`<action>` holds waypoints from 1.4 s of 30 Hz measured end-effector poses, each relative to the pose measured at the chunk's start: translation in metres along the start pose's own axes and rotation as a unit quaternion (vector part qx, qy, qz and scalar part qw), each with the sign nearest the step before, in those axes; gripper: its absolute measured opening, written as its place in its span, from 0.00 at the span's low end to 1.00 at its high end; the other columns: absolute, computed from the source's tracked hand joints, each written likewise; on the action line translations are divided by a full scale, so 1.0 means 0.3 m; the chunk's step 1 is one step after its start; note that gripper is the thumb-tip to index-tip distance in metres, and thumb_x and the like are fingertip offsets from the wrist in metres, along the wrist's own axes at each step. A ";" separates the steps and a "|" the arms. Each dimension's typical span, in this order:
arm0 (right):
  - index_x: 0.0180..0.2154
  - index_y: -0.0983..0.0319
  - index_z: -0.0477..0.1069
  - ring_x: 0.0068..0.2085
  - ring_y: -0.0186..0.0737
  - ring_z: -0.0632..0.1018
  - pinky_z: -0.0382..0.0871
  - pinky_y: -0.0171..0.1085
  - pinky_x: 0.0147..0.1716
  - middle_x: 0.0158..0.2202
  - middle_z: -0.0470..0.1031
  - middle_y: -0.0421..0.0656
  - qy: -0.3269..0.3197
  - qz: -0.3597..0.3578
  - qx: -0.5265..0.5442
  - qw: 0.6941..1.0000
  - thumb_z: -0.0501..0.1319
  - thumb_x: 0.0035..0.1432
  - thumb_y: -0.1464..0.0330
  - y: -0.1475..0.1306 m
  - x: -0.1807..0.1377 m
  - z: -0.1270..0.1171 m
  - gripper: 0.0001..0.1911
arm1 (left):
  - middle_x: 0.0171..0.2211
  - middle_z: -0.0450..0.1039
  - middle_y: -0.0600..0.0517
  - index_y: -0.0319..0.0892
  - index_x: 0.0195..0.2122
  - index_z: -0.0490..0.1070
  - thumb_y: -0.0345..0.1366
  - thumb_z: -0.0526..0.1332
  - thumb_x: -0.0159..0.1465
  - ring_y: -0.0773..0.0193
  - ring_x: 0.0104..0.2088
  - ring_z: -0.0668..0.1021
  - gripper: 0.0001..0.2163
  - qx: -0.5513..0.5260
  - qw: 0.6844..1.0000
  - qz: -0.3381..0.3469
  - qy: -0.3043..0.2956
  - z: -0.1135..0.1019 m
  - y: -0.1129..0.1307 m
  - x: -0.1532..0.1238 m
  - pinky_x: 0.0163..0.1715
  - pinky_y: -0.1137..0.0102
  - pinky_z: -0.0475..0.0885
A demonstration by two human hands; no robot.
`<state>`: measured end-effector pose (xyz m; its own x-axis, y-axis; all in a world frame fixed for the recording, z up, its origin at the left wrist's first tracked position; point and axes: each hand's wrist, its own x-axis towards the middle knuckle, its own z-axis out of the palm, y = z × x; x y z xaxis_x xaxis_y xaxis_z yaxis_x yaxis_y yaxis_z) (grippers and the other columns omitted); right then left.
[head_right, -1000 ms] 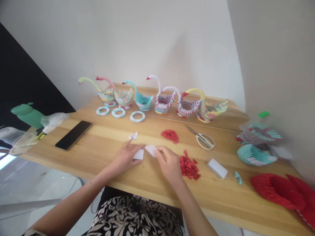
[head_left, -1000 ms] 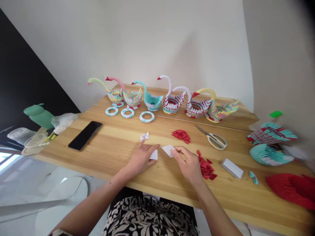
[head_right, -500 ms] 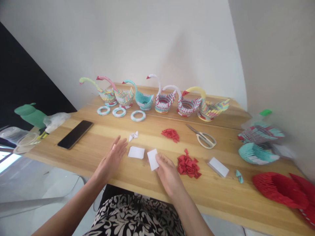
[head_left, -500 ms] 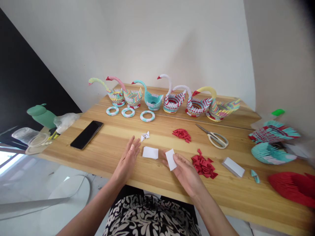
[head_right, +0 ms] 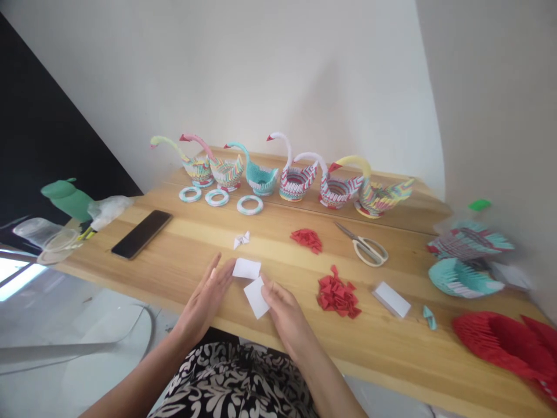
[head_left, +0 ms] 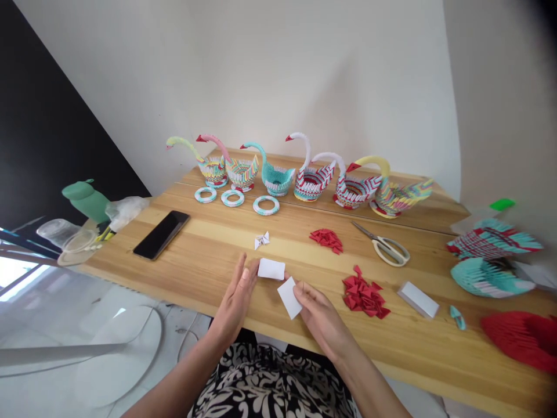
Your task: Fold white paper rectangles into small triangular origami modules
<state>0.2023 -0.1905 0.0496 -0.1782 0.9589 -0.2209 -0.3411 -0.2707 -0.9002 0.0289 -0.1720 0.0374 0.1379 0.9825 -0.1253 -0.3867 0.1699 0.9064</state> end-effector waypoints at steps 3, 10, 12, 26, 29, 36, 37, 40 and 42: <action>0.27 0.59 0.73 0.52 0.48 0.73 0.65 0.44 0.52 0.46 0.77 0.45 0.022 0.000 0.000 1.000 0.65 0.53 0.55 -0.005 0.005 -0.026 0.15 | 0.65 0.54 0.42 0.45 0.67 0.38 0.47 0.50 0.67 0.55 0.64 0.59 0.31 0.098 0.995 0.020 -0.008 -0.039 -0.007 0.026 0.63 0.55 0.54; 0.28 0.59 0.73 0.53 0.50 0.73 0.67 0.46 0.50 0.48 0.76 0.46 0.096 -0.053 -0.029 0.994 0.65 0.54 0.57 -0.052 0.019 -0.137 0.12 | 0.63 0.58 0.43 0.47 0.63 0.53 0.38 0.63 0.59 0.52 0.63 0.61 0.32 0.516 0.825 0.201 -0.108 -0.105 0.051 0.148 0.62 0.52 0.54; 0.28 0.59 0.73 0.54 0.50 0.72 0.66 0.46 0.51 0.50 0.75 0.46 0.104 -0.062 -0.022 0.992 0.64 0.55 0.58 -0.059 0.021 -0.154 0.11 | 0.61 0.61 0.42 0.47 0.63 0.52 0.37 0.65 0.57 0.52 0.61 0.63 0.34 0.579 0.767 0.232 -0.151 -0.097 0.063 0.176 0.62 0.52 0.52; 0.27 0.60 0.71 0.47 0.50 0.75 0.70 0.44 0.42 0.44 0.78 0.47 0.125 -0.060 -0.013 0.990 0.65 0.54 0.57 -0.069 0.015 -0.178 0.13 | 0.57 0.65 0.44 0.48 0.63 0.52 0.36 0.63 0.58 0.52 0.58 0.66 0.32 0.652 0.686 0.251 -0.202 -0.062 0.065 0.219 0.62 0.51 0.48; 0.28 0.59 0.71 0.42 0.48 0.76 0.70 0.43 0.39 0.39 0.79 0.46 0.117 -0.071 -0.026 0.990 0.65 0.53 0.56 -0.077 0.027 -0.173 0.14 | 0.54 0.69 0.45 0.47 0.62 0.53 0.35 0.61 0.59 0.53 0.56 0.68 0.30 0.651 0.678 0.260 -0.222 -0.029 0.059 0.216 0.62 0.52 0.48; 0.31 0.62 0.73 0.31 0.38 0.73 0.67 0.36 0.31 0.28 0.74 0.41 0.128 -0.117 -0.224 0.959 0.61 0.57 0.55 -0.104 0.057 -0.181 0.15 | 0.59 0.63 0.42 0.45 0.61 0.56 0.40 0.63 0.59 0.50 0.59 0.64 0.30 0.576 0.748 0.245 -0.220 0.033 0.093 0.213 0.59 0.54 0.56; 0.33 0.62 0.74 0.31 0.38 0.73 0.66 0.35 0.30 0.29 0.74 0.41 0.130 -0.126 -0.265 0.947 0.60 0.57 0.56 -0.114 0.064 -0.179 0.15 | 0.57 0.64 0.42 0.43 0.61 0.57 0.42 0.62 0.60 0.51 0.58 0.66 0.28 0.539 0.781 0.229 -0.217 0.050 0.104 0.216 0.57 0.55 0.60; 0.42 0.60 0.73 0.30 0.37 0.72 0.65 0.34 0.28 0.29 0.73 0.39 0.124 -0.155 -0.341 0.919 0.60 0.58 0.58 -0.148 0.094 -0.165 0.15 | 0.43 0.75 0.45 0.40 0.55 0.64 0.44 0.55 0.64 0.57 0.43 0.76 0.21 0.412 0.870 0.152 -0.225 0.112 0.126 0.244 0.44 0.63 0.70; 0.46 0.60 0.70 0.27 0.36 0.71 0.63 0.33 0.26 0.25 0.69 0.37 0.109 -0.171 -0.365 0.909 0.60 0.58 0.60 -0.171 0.121 -0.156 0.16 | 0.35 0.76 0.49 0.39 0.48 0.69 0.46 0.56 0.63 0.62 0.34 0.76 0.18 0.337 0.907 0.097 -0.231 0.154 0.129 0.278 0.35 0.68 0.70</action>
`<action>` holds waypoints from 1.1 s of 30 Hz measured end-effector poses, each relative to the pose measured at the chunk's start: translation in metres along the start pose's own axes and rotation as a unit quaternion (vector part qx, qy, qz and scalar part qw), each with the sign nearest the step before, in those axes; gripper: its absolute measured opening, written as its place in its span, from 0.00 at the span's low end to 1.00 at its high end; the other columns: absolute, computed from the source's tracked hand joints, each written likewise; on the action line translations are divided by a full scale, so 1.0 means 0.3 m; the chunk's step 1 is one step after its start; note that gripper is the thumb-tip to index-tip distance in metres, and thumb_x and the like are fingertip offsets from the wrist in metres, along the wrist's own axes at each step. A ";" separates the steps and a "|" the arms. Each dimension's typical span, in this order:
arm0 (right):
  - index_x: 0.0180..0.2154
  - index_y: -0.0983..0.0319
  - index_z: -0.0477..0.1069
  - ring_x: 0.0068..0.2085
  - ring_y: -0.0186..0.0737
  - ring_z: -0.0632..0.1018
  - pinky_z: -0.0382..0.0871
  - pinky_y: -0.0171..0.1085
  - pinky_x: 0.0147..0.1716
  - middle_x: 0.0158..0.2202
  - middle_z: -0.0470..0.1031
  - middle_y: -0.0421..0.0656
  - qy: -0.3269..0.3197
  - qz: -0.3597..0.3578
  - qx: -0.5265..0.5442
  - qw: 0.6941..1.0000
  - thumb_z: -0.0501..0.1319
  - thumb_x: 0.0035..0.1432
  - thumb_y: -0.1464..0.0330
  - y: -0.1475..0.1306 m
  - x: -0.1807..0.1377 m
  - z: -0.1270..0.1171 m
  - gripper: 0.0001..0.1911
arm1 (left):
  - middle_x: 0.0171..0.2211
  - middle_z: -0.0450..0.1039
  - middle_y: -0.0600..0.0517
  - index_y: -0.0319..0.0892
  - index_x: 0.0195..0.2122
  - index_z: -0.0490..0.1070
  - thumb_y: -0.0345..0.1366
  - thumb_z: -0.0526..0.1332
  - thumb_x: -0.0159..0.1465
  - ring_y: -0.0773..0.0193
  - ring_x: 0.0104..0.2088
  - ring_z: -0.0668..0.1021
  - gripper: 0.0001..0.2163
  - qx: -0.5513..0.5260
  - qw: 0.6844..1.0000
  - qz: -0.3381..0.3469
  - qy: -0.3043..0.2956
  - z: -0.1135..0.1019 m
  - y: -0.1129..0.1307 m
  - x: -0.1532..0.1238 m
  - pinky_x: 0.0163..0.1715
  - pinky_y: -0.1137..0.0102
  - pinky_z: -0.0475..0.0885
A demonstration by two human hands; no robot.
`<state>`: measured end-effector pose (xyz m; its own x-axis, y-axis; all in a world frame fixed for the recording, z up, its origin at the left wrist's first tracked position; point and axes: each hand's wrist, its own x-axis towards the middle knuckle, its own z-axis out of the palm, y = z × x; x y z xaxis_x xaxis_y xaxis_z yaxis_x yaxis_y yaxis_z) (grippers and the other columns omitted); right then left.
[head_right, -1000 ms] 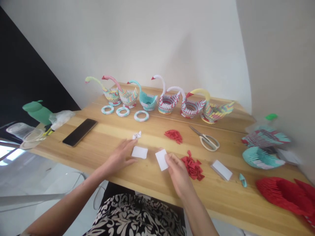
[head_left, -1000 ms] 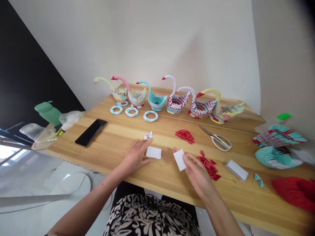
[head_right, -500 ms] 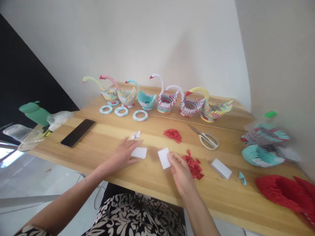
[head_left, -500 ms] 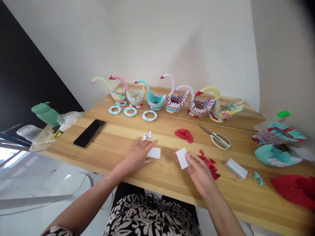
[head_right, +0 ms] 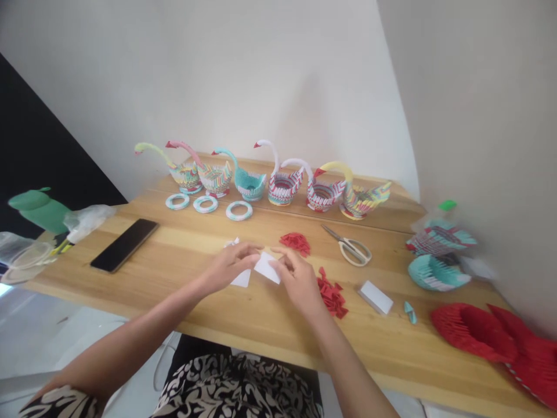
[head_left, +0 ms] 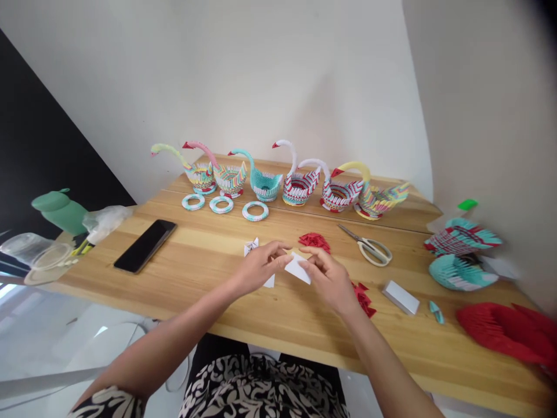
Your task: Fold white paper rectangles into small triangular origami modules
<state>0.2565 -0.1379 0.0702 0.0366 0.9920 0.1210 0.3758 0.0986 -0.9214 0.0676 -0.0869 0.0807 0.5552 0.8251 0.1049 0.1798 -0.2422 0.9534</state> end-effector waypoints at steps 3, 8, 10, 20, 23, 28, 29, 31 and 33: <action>0.47 0.60 0.68 0.26 0.36 0.72 0.64 0.33 0.26 0.24 0.70 0.36 -0.012 -0.033 -0.021 0.999 0.59 0.58 0.62 -0.010 0.049 -0.010 0.16 | 0.24 0.72 0.54 0.39 0.33 0.72 0.44 0.62 0.57 0.68 0.25 0.72 0.12 -0.101 0.994 -0.047 -0.007 0.006 0.008 0.072 0.26 0.73 0.66; 0.47 0.58 0.67 0.39 0.40 0.78 0.70 0.40 0.42 0.39 0.77 0.44 0.064 -0.098 -0.020 0.993 0.53 0.64 0.64 0.021 0.099 -0.055 0.12 | 0.22 0.70 0.56 0.39 0.27 0.70 0.43 0.67 0.51 0.71 0.21 0.70 0.12 -0.192 0.975 -0.083 0.076 -0.028 0.018 0.134 0.25 0.73 0.65; 0.47 0.57 0.69 0.44 0.41 0.77 0.68 0.41 0.46 0.44 0.76 0.44 0.062 -0.137 -0.046 0.988 0.53 0.63 0.66 0.040 0.110 -0.066 0.12 | 0.21 0.70 0.56 0.39 0.28 0.71 0.43 0.67 0.52 0.71 0.21 0.70 0.12 -0.209 0.969 -0.089 0.100 -0.037 0.016 0.139 0.26 0.73 0.64; 0.28 0.60 0.72 0.32 0.38 0.75 0.68 0.35 0.35 0.29 0.75 0.40 0.058 -0.120 0.023 0.991 0.62 0.55 0.64 0.064 0.166 -0.024 0.07 | 0.24 0.75 0.51 0.38 0.27 0.72 0.44 0.62 0.58 0.66 0.28 0.75 0.13 -0.172 0.981 -0.050 0.075 -0.011 -0.021 0.119 0.32 0.72 0.66; 0.27 0.61 0.71 0.30 0.36 0.73 0.68 0.35 0.33 0.27 0.74 0.40 0.074 -0.080 0.060 0.992 0.63 0.54 0.63 0.075 0.158 -0.015 0.08 | 0.29 0.78 0.50 0.39 0.34 0.73 0.45 0.64 0.56 0.63 0.32 0.77 0.14 -0.167 0.985 -0.031 0.030 -0.007 -0.038 0.115 0.36 0.70 0.68; 0.31 0.60 0.71 0.31 0.37 0.74 0.68 0.35 0.34 0.28 0.75 0.40 0.075 -0.062 0.092 0.991 0.65 0.52 0.63 0.098 0.138 -0.003 0.08 | 0.29 0.78 0.51 0.39 0.37 0.73 0.39 0.66 0.54 0.64 0.30 0.77 0.12 -0.081 0.995 -0.019 0.050 0.015 -0.050 0.111 0.33 0.72 0.68; 0.34 0.60 0.71 0.33 0.37 0.75 0.68 0.35 0.35 0.30 0.75 0.40 0.077 -0.057 0.106 0.990 0.65 0.52 0.63 0.099 0.135 -0.001 0.09 | 0.28 0.77 0.52 0.39 0.36 0.74 0.38 0.66 0.55 0.65 0.29 0.76 0.11 -0.058 0.996 -0.015 0.059 0.019 -0.049 0.109 0.32 0.73 0.68; 0.41 0.59 0.71 0.35 0.39 0.76 0.69 0.37 0.37 0.32 0.77 0.41 0.077 -0.042 0.128 0.988 0.65 0.51 0.62 0.096 0.131 0.001 0.15 | 0.26 0.77 0.52 0.39 0.34 0.74 0.38 0.65 0.56 0.66 0.27 0.76 0.09 -0.024 0.997 -0.010 0.072 0.026 -0.045 0.104 0.30 0.73 0.67; 0.42 0.60 0.72 0.35 0.40 0.77 0.70 0.38 0.37 0.32 0.77 0.42 0.077 -0.028 0.122 0.989 0.65 0.51 0.60 0.089 0.129 0.001 0.17 | 0.25 0.77 0.52 0.38 0.33 0.74 0.38 0.64 0.56 0.65 0.27 0.76 0.08 -0.007 0.997 -0.011 0.079 0.030 -0.044 0.098 0.29 0.74 0.67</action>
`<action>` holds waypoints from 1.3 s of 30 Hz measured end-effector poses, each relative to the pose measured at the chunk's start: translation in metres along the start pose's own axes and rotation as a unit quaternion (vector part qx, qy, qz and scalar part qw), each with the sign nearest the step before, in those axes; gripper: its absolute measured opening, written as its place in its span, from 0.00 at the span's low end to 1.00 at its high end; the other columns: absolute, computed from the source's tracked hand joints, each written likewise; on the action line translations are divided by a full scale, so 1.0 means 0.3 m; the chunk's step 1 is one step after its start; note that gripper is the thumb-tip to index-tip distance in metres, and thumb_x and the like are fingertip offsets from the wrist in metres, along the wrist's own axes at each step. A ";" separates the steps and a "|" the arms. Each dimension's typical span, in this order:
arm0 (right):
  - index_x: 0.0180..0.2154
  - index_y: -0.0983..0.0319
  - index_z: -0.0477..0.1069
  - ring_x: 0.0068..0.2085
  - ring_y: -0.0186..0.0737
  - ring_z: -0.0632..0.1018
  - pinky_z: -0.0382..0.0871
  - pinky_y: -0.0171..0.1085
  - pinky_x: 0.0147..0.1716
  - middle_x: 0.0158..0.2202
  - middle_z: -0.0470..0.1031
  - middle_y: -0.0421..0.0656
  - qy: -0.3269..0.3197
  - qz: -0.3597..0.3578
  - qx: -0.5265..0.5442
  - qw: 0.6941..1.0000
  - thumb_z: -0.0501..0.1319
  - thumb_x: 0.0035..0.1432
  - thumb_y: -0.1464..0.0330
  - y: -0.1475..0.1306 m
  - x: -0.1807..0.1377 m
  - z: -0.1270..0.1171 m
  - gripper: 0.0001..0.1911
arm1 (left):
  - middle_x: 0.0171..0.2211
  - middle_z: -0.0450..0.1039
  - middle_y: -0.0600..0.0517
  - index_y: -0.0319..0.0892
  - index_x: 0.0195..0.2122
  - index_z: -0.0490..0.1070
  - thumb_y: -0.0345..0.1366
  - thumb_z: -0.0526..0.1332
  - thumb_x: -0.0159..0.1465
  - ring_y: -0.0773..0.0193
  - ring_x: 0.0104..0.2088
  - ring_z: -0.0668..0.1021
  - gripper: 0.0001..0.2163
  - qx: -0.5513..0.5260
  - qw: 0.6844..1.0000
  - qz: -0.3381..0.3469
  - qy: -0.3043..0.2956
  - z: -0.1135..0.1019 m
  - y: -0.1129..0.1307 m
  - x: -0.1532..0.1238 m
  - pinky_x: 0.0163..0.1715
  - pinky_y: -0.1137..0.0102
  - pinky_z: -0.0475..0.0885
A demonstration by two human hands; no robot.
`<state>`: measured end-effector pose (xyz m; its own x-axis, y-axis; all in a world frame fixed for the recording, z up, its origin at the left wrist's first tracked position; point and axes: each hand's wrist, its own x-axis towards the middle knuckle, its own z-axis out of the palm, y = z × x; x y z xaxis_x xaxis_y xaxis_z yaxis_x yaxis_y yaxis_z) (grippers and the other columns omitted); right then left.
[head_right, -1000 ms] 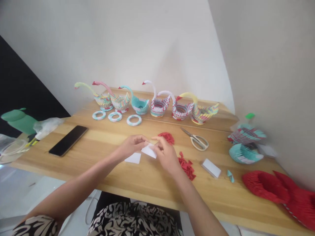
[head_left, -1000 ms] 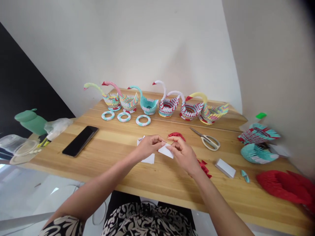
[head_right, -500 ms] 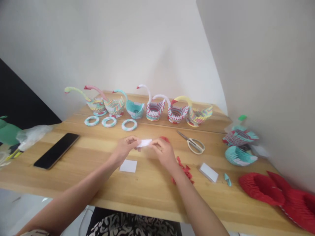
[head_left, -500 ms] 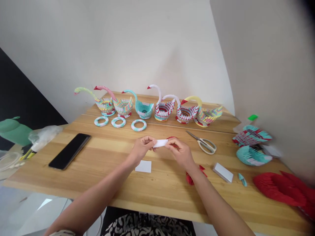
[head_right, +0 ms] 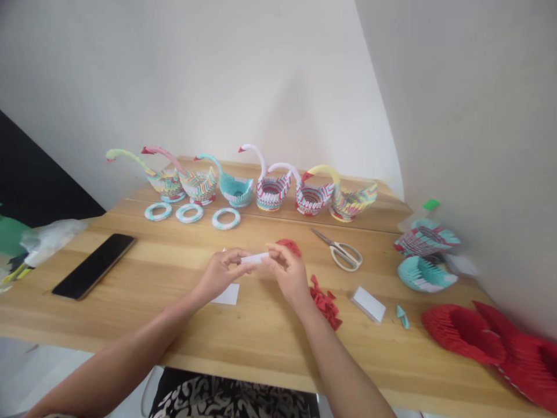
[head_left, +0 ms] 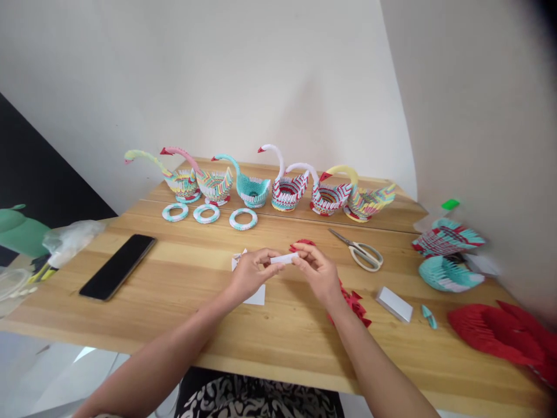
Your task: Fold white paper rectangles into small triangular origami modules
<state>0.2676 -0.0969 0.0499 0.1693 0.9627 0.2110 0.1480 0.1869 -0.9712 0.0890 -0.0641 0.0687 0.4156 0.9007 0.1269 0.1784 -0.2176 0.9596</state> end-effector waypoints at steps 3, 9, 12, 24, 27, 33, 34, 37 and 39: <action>0.36 0.61 0.75 0.31 0.39 0.75 0.69 0.37 0.33 0.29 0.76 0.42 0.009 0.011 -0.031 0.999 0.65 0.50 0.58 -0.009 -0.003 0.002 0.15 | 0.26 0.77 0.50 0.38 0.33 0.74 0.39 0.63 0.57 0.64 0.27 0.78 0.09 -0.005 1.000 -0.002 -0.001 0.003 -0.008 -0.005 0.29 0.73 0.68; 0.32 0.61 0.74 0.30 0.38 0.74 0.68 0.35 0.32 0.28 0.75 0.41 0.006 0.001 -0.032 0.999 0.64 0.51 0.58 -0.011 -0.007 0.003 0.12 | 0.26 0.78 0.50 0.39 0.32 0.74 0.39 0.62 0.58 0.64 0.28 0.78 0.08 -0.015 1.000 0.014 -0.005 0.005 -0.020 -0.004 0.29 0.74 0.69; 0.31 0.61 0.74 0.30 0.38 0.74 0.68 0.35 0.32 0.28 0.75 0.41 0.004 -0.001 -0.037 0.999 0.64 0.52 0.58 -0.013 -0.007 0.002 0.12 | 0.26 0.78 0.50 0.39 0.30 0.74 0.39 0.61 0.59 0.65 0.27 0.78 0.09 -0.009 1.000 0.021 -0.006 0.005 -0.016 -0.004 0.28 0.74 0.69; 0.30 0.61 0.72 0.29 0.37 0.73 0.68 0.35 0.32 0.26 0.74 0.40 0.006 -0.005 -0.044 0.999 0.64 0.51 0.60 -0.024 -0.009 0.009 0.10 | 0.25 0.77 0.51 0.40 0.26 0.73 0.38 0.61 0.59 0.66 0.26 0.77 0.08 0.003 1.000 0.018 0.000 0.003 0.002 -0.007 0.27 0.75 0.69; 0.29 0.61 0.72 0.29 0.37 0.73 0.68 0.35 0.32 0.26 0.74 0.40 0.004 -0.007 -0.040 0.999 0.63 0.52 0.61 -0.021 -0.009 0.008 0.10 | 0.25 0.77 0.51 0.40 0.26 0.73 0.38 0.61 0.59 0.66 0.26 0.77 0.09 0.005 1.000 0.014 -0.002 0.003 0.006 -0.009 0.28 0.75 0.69; 0.30 0.60 0.72 0.30 0.38 0.74 0.68 0.36 0.33 0.28 0.74 0.41 0.000 -0.008 -0.046 0.999 0.63 0.53 0.60 -0.020 -0.010 0.007 0.09 | 0.25 0.77 0.52 0.40 0.26 0.74 0.39 0.61 0.59 0.65 0.26 0.77 0.09 0.019 1.000 0.009 -0.004 0.005 0.009 -0.009 0.27 0.74 0.68; 0.29 0.60 0.72 0.30 0.38 0.74 0.69 0.36 0.33 0.27 0.75 0.41 0.001 -0.008 -0.048 0.999 0.63 0.52 0.60 -0.020 -0.010 0.007 0.09 | 0.24 0.77 0.52 0.40 0.26 0.74 0.39 0.61 0.59 0.66 0.26 0.77 0.09 0.021 1.000 0.010 -0.003 0.006 0.010 -0.010 0.27 0.74 0.68; 0.29 0.60 0.72 0.30 0.39 0.74 0.69 0.37 0.33 0.27 0.75 0.41 0.003 -0.012 -0.050 0.999 0.63 0.52 0.61 -0.020 -0.012 0.009 0.09 | 0.24 0.76 0.52 0.40 0.25 0.73 0.39 0.60 0.59 0.66 0.25 0.76 0.09 0.025 1.000 0.012 0.000 0.008 0.011 -0.011 0.27 0.74 0.68; 0.29 0.60 0.72 0.31 0.38 0.75 0.69 0.37 0.33 0.28 0.75 0.41 0.001 -0.019 -0.049 0.999 0.63 0.53 0.62 -0.018 -0.013 0.010 0.08 | 0.23 0.76 0.52 0.40 0.25 0.72 0.38 0.60 0.59 0.67 0.25 0.76 0.09 0.025 1.000 0.011 0.000 0.009 0.009 -0.011 0.26 0.75 0.68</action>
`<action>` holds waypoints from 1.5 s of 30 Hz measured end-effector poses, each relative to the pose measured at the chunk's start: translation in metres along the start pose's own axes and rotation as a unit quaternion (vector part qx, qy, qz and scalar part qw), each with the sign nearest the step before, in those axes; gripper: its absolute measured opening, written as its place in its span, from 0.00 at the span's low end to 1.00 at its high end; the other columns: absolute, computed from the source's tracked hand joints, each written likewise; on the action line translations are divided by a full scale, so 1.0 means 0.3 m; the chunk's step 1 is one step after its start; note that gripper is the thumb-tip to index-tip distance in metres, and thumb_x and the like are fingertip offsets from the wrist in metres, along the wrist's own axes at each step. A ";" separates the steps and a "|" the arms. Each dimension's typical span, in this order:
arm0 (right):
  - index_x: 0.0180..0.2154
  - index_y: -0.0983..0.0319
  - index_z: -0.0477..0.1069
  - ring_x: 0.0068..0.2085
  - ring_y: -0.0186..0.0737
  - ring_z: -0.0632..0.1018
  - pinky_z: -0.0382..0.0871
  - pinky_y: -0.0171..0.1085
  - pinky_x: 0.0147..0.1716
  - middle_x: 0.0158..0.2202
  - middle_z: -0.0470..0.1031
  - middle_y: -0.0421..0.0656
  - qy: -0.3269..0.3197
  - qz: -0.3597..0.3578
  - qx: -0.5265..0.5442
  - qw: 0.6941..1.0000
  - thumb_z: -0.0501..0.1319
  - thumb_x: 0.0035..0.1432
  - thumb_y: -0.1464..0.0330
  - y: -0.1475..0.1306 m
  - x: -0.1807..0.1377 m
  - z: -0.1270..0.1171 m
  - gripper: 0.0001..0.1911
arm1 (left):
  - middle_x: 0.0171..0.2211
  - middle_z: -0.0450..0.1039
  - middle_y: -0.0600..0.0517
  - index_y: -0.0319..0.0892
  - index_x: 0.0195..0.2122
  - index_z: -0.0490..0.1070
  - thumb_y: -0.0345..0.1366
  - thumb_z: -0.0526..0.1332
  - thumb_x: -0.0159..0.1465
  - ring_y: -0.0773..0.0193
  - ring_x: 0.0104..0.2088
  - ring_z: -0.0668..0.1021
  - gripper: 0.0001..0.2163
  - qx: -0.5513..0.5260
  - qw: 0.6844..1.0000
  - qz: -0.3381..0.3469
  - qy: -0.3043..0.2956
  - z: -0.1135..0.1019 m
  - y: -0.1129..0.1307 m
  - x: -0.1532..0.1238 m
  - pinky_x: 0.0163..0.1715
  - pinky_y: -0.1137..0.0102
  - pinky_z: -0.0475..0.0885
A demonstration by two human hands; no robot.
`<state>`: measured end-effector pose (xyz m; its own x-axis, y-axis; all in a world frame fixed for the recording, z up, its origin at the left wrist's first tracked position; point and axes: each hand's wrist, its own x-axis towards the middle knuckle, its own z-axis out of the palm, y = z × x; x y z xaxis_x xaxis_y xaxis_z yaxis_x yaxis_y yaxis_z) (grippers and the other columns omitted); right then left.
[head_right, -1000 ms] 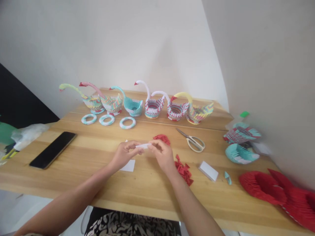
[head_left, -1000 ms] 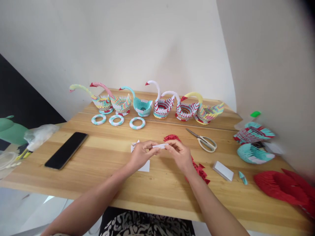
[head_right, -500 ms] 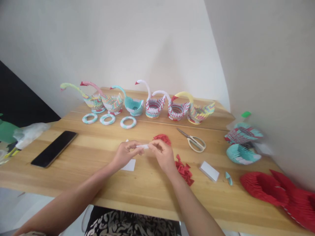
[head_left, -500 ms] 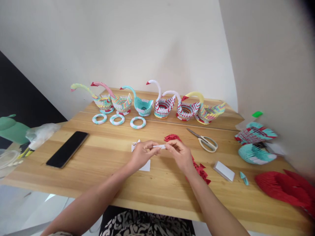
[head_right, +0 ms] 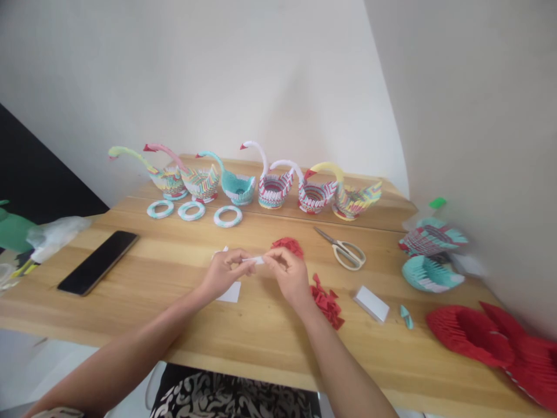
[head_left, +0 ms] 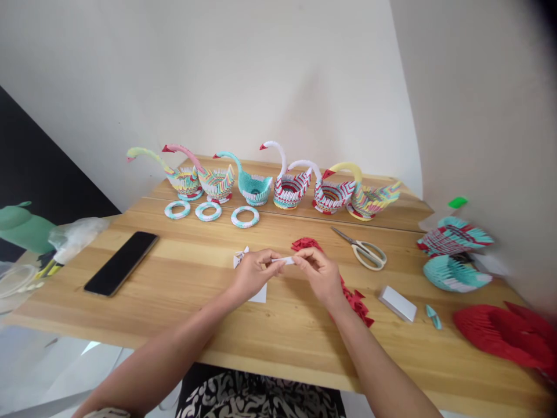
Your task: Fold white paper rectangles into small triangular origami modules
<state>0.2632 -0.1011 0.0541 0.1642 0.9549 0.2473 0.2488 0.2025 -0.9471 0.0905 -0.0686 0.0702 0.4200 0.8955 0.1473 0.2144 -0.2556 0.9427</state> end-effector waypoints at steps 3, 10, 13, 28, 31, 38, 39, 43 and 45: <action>0.30 0.60 0.72 0.32 0.38 0.75 0.69 0.36 0.34 0.28 0.75 0.40 -0.004 -0.010 0.000 1.000 0.63 0.54 0.62 0.006 -0.001 0.000 0.07 | 0.24 0.75 0.52 0.40 0.25 0.72 0.37 0.60 0.59 0.67 0.25 0.75 0.08 -0.008 1.000 0.000 -0.003 0.001 -0.005 0.001 0.26 0.75 0.67; 0.42 0.59 0.70 0.34 0.39 0.76 0.69 0.36 0.35 0.32 0.74 0.40 -0.064 0.009 0.026 0.998 0.64 0.53 0.63 0.021 -0.005 0.011 0.15 | 0.22 0.74 0.53 0.39 0.26 0.70 0.37 0.59 0.60 0.68 0.24 0.75 0.08 -0.031 0.999 0.004 -0.013 0.006 -0.005 0.005 0.26 0.75 0.68; 0.41 0.59 0.70 0.34 0.39 0.75 0.69 0.36 0.34 0.32 0.74 0.41 -0.060 0.013 0.008 0.998 0.63 0.53 0.63 0.022 -0.007 0.015 0.13 | 0.22 0.73 0.54 0.39 0.26 0.69 0.36 0.58 0.60 0.68 0.23 0.74 0.08 -0.044 0.999 -0.008 -0.024 0.010 -0.003 0.004 0.26 0.75 0.68; 0.46 0.58 0.70 0.36 0.39 0.74 0.68 0.39 0.41 0.32 0.71 0.40 -0.070 -0.012 -0.063 0.996 0.61 0.56 0.65 0.015 -0.005 0.004 0.15 | 0.25 0.72 0.53 0.40 0.31 0.71 0.40 0.61 0.59 0.67 0.27 0.72 0.08 -0.073 0.997 0.011 0.029 -0.012 -0.023 0.014 0.30 0.73 0.67; 0.47 0.59 0.69 0.35 0.39 0.74 0.69 0.37 0.38 0.31 0.70 0.40 -0.056 -0.007 -0.034 0.998 0.61 0.56 0.64 0.016 -0.010 0.016 0.16 | 0.26 0.74 0.52 0.39 0.33 0.72 0.42 0.64 0.55 0.67 0.26 0.73 0.11 -0.163 0.986 -0.041 -0.003 0.002 -0.033 0.018 0.29 0.73 0.68; 0.47 0.59 0.69 0.32 0.38 0.72 0.68 0.35 0.34 0.29 0.69 0.39 -0.054 -0.008 -0.018 0.998 0.61 0.55 0.65 0.017 -0.016 0.025 0.17 | 0.22 0.72 0.54 0.38 0.25 0.72 0.43 0.65 0.53 0.69 0.24 0.70 0.12 -0.158 0.985 -0.068 -0.001 0.001 -0.029 0.018 0.27 0.74 0.64; 0.47 0.59 0.69 0.31 0.38 0.72 0.68 0.35 0.33 0.29 0.69 0.39 -0.052 -0.009 -0.020 0.998 0.61 0.55 0.65 0.016 -0.016 0.026 0.16 | 0.22 0.72 0.54 0.38 0.25 0.72 0.43 0.65 0.53 0.69 0.24 0.70 0.12 -0.168 0.983 -0.071 0.004 -0.004 -0.026 0.019 0.27 0.74 0.64; 0.46 0.58 0.70 0.30 0.37 0.71 0.67 0.35 0.33 0.28 0.67 0.38 -0.040 -0.012 -0.021 0.999 0.61 0.55 0.65 0.016 -0.016 0.029 0.16 | 0.21 0.70 0.55 0.38 0.24 0.71 0.42 0.65 0.54 0.71 0.23 0.68 0.12 -0.205 0.975 -0.079 0.025 -0.023 -0.013 0.022 0.27 0.74 0.63; 0.46 0.58 0.69 0.30 0.37 0.71 0.68 0.35 0.33 0.28 0.67 0.38 -0.041 -0.014 -0.017 0.999 0.61 0.55 0.65 0.017 -0.015 0.028 0.16 | 0.21 0.69 0.55 0.38 0.24 0.71 0.42 0.66 0.54 0.71 0.23 0.68 0.11 -0.220 0.972 -0.078 0.023 -0.032 -0.010 0.025 0.28 0.74 0.63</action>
<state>0.2556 -0.1025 0.0466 0.0788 0.9635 0.2558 0.2856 0.2240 -0.9318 0.0844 -0.0576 0.0713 0.3700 0.9290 -0.0042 -0.1294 0.0560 0.9900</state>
